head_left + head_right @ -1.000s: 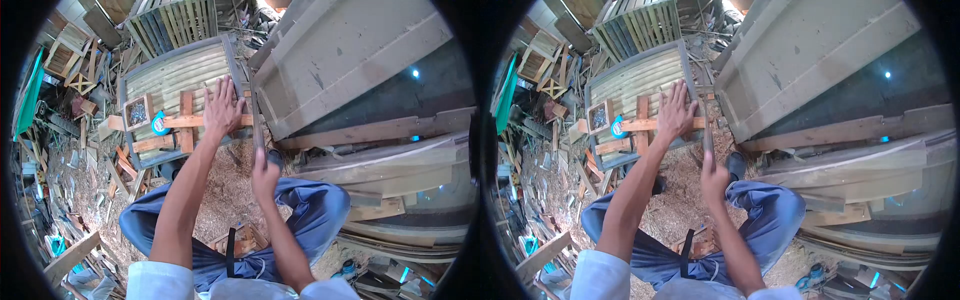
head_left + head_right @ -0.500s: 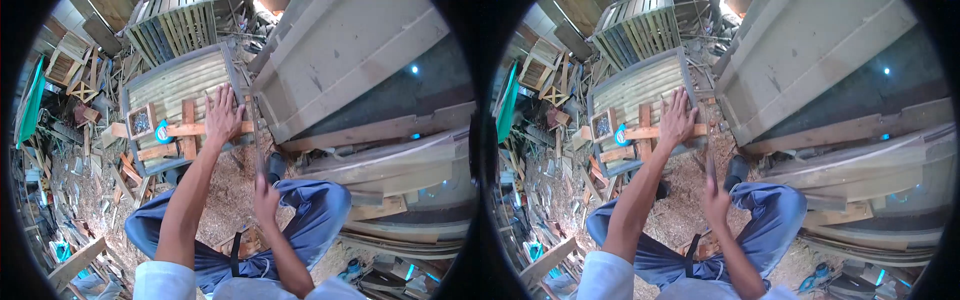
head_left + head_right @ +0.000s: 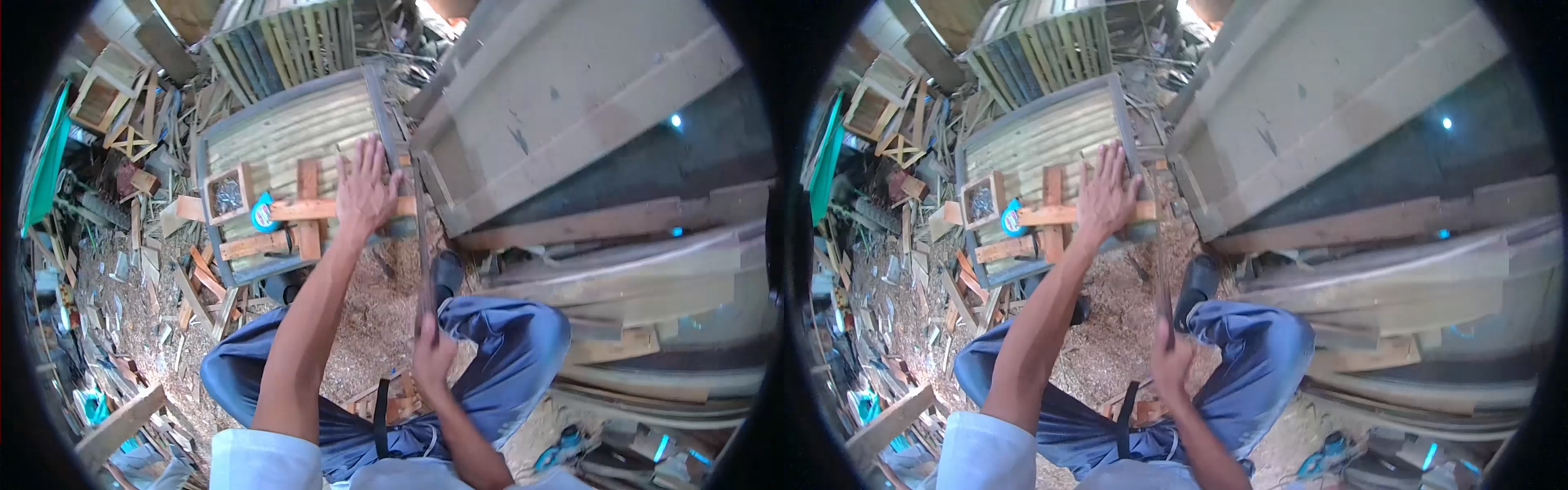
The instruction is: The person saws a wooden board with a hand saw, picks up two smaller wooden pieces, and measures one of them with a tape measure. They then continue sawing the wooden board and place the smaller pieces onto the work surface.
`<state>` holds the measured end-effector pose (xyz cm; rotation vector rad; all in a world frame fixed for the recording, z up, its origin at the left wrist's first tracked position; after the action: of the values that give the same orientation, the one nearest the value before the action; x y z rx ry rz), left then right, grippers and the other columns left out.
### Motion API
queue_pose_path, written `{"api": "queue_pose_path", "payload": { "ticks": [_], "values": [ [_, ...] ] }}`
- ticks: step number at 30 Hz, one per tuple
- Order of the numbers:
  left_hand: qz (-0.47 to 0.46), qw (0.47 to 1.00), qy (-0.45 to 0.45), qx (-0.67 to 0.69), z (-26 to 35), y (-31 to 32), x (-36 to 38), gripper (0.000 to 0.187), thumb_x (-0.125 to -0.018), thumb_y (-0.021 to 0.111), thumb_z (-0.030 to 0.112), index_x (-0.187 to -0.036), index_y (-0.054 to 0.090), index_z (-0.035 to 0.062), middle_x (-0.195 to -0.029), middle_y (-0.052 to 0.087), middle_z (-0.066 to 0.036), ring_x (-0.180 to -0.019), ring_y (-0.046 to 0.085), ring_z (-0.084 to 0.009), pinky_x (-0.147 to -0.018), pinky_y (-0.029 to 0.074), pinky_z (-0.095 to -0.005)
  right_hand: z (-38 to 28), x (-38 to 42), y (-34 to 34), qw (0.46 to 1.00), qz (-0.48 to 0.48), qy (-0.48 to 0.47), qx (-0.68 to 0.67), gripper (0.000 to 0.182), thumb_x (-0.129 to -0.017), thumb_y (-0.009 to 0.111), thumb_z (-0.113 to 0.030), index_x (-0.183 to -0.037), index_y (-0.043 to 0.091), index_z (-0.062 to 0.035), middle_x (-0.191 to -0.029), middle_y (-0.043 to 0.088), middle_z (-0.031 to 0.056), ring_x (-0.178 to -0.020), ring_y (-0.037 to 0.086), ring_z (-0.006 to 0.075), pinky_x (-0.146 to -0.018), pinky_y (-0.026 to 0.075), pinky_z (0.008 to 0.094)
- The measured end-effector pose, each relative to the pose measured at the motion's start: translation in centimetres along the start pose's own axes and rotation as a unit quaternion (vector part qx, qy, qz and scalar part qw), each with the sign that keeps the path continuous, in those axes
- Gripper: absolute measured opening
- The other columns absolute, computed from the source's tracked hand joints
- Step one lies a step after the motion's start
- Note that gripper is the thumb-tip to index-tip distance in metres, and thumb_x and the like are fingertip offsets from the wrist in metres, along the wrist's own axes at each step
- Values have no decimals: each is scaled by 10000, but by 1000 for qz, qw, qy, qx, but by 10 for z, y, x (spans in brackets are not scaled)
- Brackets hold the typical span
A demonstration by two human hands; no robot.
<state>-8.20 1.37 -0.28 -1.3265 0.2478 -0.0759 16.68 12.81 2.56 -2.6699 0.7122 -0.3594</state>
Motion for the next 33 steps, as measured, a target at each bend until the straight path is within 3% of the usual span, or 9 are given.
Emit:
{"api": "queue_pose_path", "payload": {
  "ticks": [3, 6, 9, 11, 14, 19, 25, 28, 33],
  "values": [
    [-19, 1000, 2, -1, 1, 6, 3, 669, -991, 328, 493, -1505, 278, 68, -1602, 182, -55, -1483, 138, -229, -1196, 118, -493, -13, -69, 30, 999, -20, 21, 30, 547, -999, 505, -358, -624, 507, 41, -514, 396, 21, -517, 384, 102, -463, 309, 359],
    [-18, 1000, -1, 5, -2, 5, 0, 661, -995, 307, 494, -1500, 287, 69, -1602, 184, -57, -1483, 134, -232, -1199, 112, -492, 21, -17, 13, 997, -24, 54, 40, 576, -1002, 490, -389, -635, 530, 53, -512, 392, 42, -506, 387, 113, -465, 315, 364],
    [-45, 999, -13, 8, -1, 7, -2, 672, -993, 293, 506, -1507, 279, 73, -1607, 163, -52, -1485, 129, -232, -1200, 95, -492, 11, 23, -11, 999, 31, -27, -8, 598, -1001, 487, -418, -628, 534, 48, -508, 370, 54, -490, 387, 124, -465, 323, 366],
    [-12, 1000, 2, 18, 1, 14, 6, 677, -992, 297, 511, -1501, 291, 66, -1603, 181, -52, -1481, 146, -239, -1196, 105, -503, 13, -1, -6, 997, 1, 5, 72, 601, -1002, 483, -425, -638, 542, 50, -506, 376, 53, -495, 387, 120, -466, 326, 366],
    [-7, 1000, 6, -1, -3, 8, -1, 669, -992, 310, 506, -1491, 315, 60, -1603, 181, -53, -1480, 154, -237, -1192, 118, -508, -8, -62, 27, 998, -51, 2, 43, 592, -1002, 481, -425, -670, 546, 60, -505, 403, 80, -500, 409, 120, -468, 333, 368],
    [-5, 1000, -5, 8, -4, -1, -6, 651, -995, 313, 490, -1492, 317, 68, -1601, 190, -52, -1478, 158, -235, -1191, 122, -508, -15, 9, -17, 999, -10, -28, 21, 526, -996, 528, -352, -650, 499, 43, -515, 403, 18, -512, 360, 116, -464, 319, 368],
    [2, 1000, 4, 1, -1, 3, -2, 644, -993, 339, 479, -1469, 345, 46, -1577, 257, -73, -1474, 173, -248, -1192, 131, -494, -14, -68, 33, 999, -36, -15, 24, 515, -1020, 483, -319, -649, 473, 38, -517, 407, 32, -497, 361, 114, -462, 314, 362],
    [7, 1000, 21, 6, 3, 3, 3, 642, -995, 338, 477, -1465, 351, 40, -1579, 250, -79, -1470, 189, -258, -1189, 142, -495, 11, 1, 1, 999, 3, -52, -6, 514, -1020, 473, -330, -680, 515, 53, -516, 402, 40, -520, 376, 108, -482, 335, 364],
    [18, 999, -20, 31, 1, 4, -5, 597, -1000, 334, 438, -1458, 370, 57, -1564, 284, -84, -1462, 214, -263, -1180, 170, -502, 25, -2, 1, 999, 11, 34, 32, 548, -1001, 506, -367, -652, 538, 54, -509, 414, 27, -512, 411, 100, -485, 348, 349]
  ]
}}
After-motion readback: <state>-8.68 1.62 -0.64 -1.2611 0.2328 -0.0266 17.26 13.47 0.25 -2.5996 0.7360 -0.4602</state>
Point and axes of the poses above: each hand's wrist, its own x-axis away from the middle knuckle, its own y-axis out of the palm, z = x × y, the point moved 6 cm from there along -x, towards the middle knuckle
